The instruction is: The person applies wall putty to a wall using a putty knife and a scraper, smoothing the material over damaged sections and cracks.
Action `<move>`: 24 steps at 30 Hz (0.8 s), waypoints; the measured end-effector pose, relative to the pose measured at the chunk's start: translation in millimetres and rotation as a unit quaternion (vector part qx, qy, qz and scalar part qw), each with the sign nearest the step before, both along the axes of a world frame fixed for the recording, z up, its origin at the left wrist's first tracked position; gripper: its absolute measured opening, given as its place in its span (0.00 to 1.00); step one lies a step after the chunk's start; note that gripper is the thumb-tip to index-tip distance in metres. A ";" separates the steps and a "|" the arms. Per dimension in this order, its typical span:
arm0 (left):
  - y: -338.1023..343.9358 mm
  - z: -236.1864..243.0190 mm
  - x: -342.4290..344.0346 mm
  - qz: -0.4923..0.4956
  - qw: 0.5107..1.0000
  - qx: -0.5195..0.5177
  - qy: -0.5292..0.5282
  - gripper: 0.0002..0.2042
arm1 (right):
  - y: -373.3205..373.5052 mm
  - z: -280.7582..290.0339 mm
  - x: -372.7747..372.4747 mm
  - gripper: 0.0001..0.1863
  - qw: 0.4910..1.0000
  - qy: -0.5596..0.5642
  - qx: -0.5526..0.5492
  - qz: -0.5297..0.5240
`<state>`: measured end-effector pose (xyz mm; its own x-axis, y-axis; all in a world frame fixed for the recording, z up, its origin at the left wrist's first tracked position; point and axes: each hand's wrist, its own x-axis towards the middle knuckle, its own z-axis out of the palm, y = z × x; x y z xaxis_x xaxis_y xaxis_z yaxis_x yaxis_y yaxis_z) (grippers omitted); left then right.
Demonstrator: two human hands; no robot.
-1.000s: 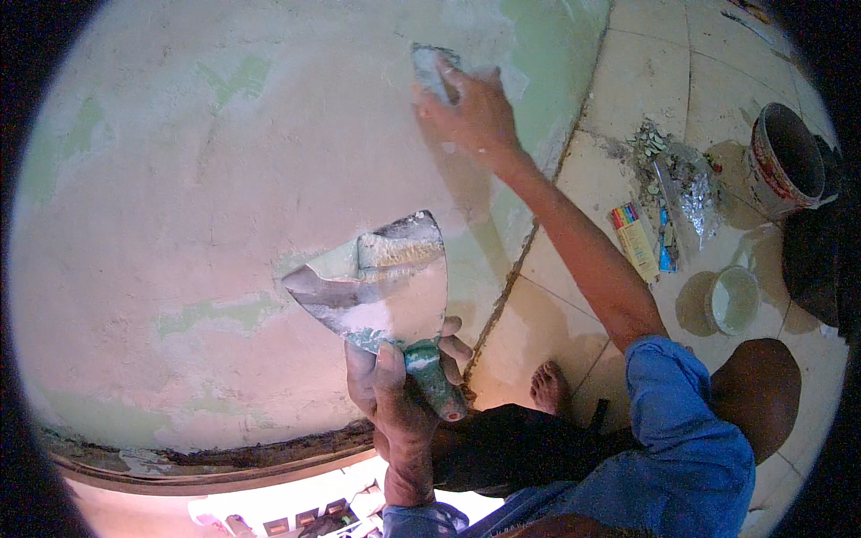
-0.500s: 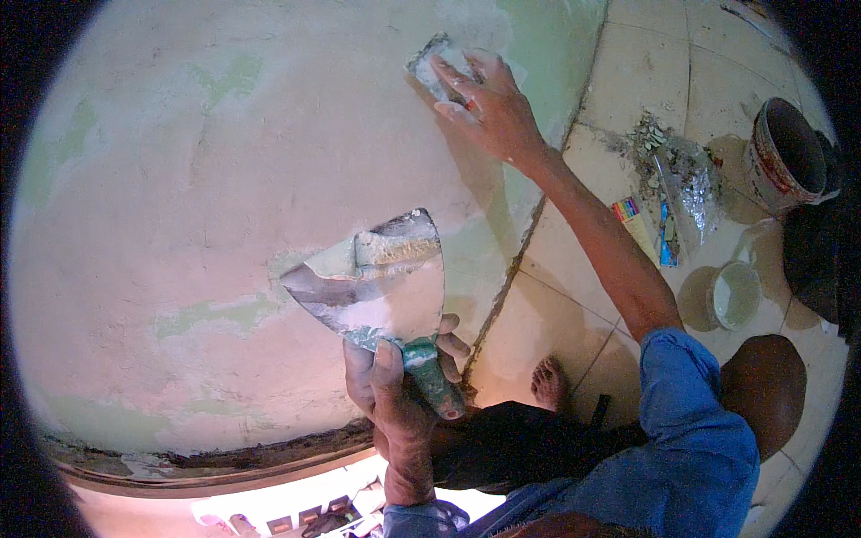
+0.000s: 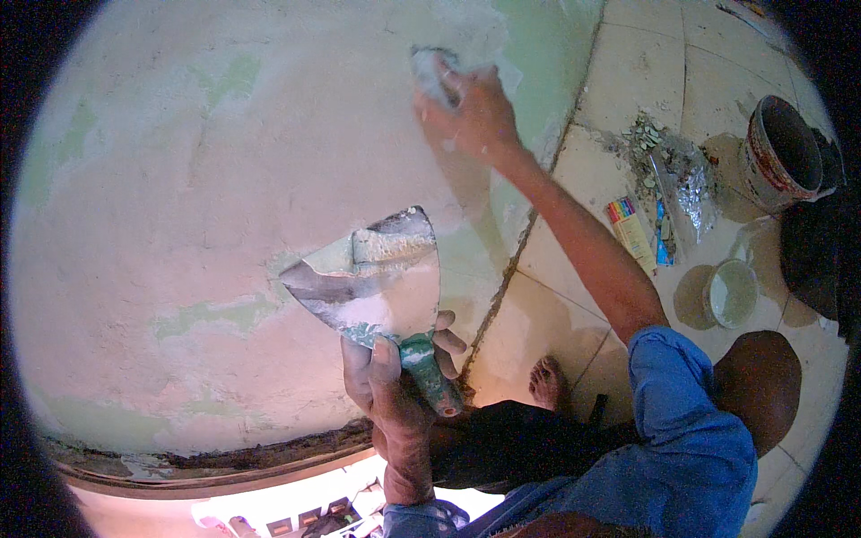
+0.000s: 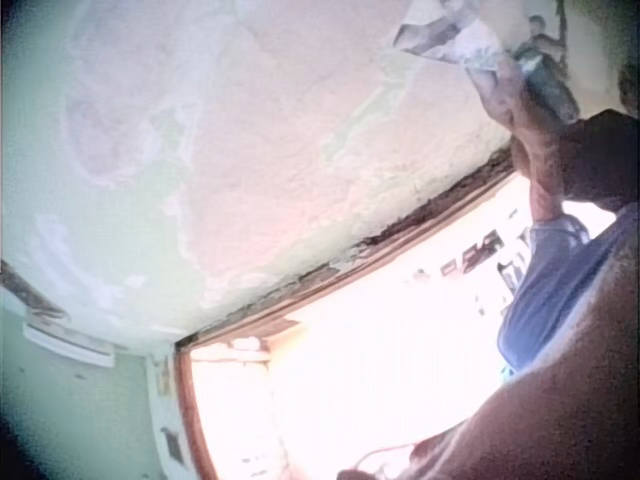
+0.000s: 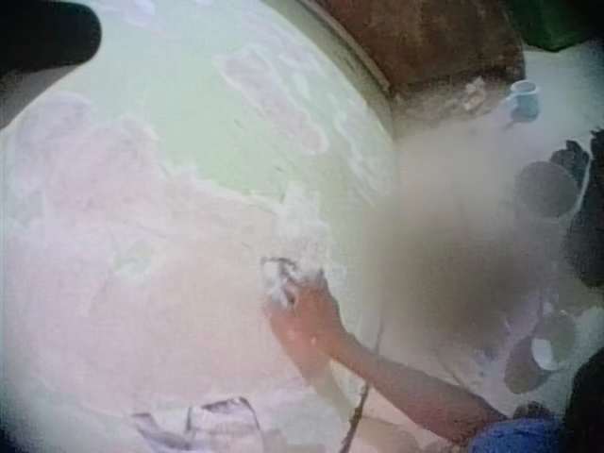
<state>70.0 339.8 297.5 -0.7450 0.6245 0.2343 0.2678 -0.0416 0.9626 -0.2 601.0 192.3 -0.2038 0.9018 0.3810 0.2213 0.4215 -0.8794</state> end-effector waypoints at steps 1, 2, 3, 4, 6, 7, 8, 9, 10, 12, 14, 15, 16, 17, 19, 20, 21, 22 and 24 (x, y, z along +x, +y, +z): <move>-1.3 0.0 -1.1 0.013 1.000 -0.006 -0.007 0.21 | -15.8 -0.7 -6.6 0.36 0.999 -0.005 0.041 -0.020; -0.2 0.2 -1.5 0.019 1.000 -0.011 -0.006 0.20 | -27.2 -6.1 -4.6 0.35 0.998 -0.007 0.057 0.001; 2.4 0.2 -2.6 0.026 1.000 -0.015 -0.005 0.20 | -38.1 -14.2 -0.6 0.34 0.997 -0.010 0.072 0.022; 3.3 0.5 -3.3 0.035 0.999 -0.021 -0.004 0.20 | -44.2 -22.5 5.9 0.33 0.995 -0.021 0.085 0.045; 6.4 -2.8 -9.2 0.025 0.999 -0.031 0.010 0.19 | -47.6 -44.3 26.0 0.32 0.989 -0.055 0.113 0.082; 7.6 -5.0 -11.5 0.026 0.999 -0.036 0.018 0.19 | -46.1 -57.0 37.6 0.31 0.983 -0.076 0.127 0.105; 6.2 -8.0 -18.8 0.008 0.998 -0.055 0.004 0.18 | -41.8 -68.4 50.2 0.30 0.987 -0.046 0.113 0.109; 7.0 -4.4 -16.8 0.015 0.998 -0.057 0.017 0.18 | -39.6 -66.2 60.7 0.30 0.988 -0.002 0.093 0.121; 8.5 -8.7 -21.7 0.017 0.998 -0.052 0.023 0.18 | -40.6 -55.8 73.7 0.30 0.984 0.034 0.097 0.148; 1.7 -9.6 -31.3 -0.019 0.997 -0.071 -0.005 0.17 | -45.1 -23.6 104.5 0.34 0.970 0.086 0.136 0.181; 1.3 -10.6 -32.7 0.002 0.998 -0.061 0.003 0.16 | -55.1 1.0 120.1 0.35 0.945 0.094 0.218 0.224; 1.0 -11.4 -33.8 0.013 0.998 -0.056 0.007 0.16 | -61.3 10.5 124.7 0.36 0.929 0.099 0.257 0.245; 1.3 -10.9 -34.3 0.014 0.998 -0.063 0.008 0.16 | -67.2 20.2 130.5 0.36 0.929 0.086 0.260 0.249; 1.7 -12.2 -36.0 0.012 0.998 -0.067 0.008 0.15 | -73.3 29.1 135.1 0.36 0.928 0.072 0.264 0.252; 1.2 -13.1 -37.0 0.006 0.997 -0.075 0.008 0.15 | -81.4 38.8 135.8 0.36 0.926 0.051 0.280 0.246; 0.8 -12.9 -36.7 0.001 0.997 -0.079 0.008 0.14 | -84.2 42.2 135.0 0.36 0.925 0.045 0.291 0.239; 0.4 -12.5 -36.3 -0.005 0.997 -0.082 0.008 0.14 | -86.3 45.0 133.7 0.36 0.924 0.039 0.303 0.230; 0.2 -11.6 -35.0 -0.002 0.996 -0.087 0.015 0.14 | -87.5 47.0 131.3 0.36 0.922 0.039 0.309 0.230; 0.1 -9.6 -32.8 0.004 0.995 -0.096 0.027 0.14 | -88.7 49.5 127.8 0.36 0.918 0.038 0.321 0.227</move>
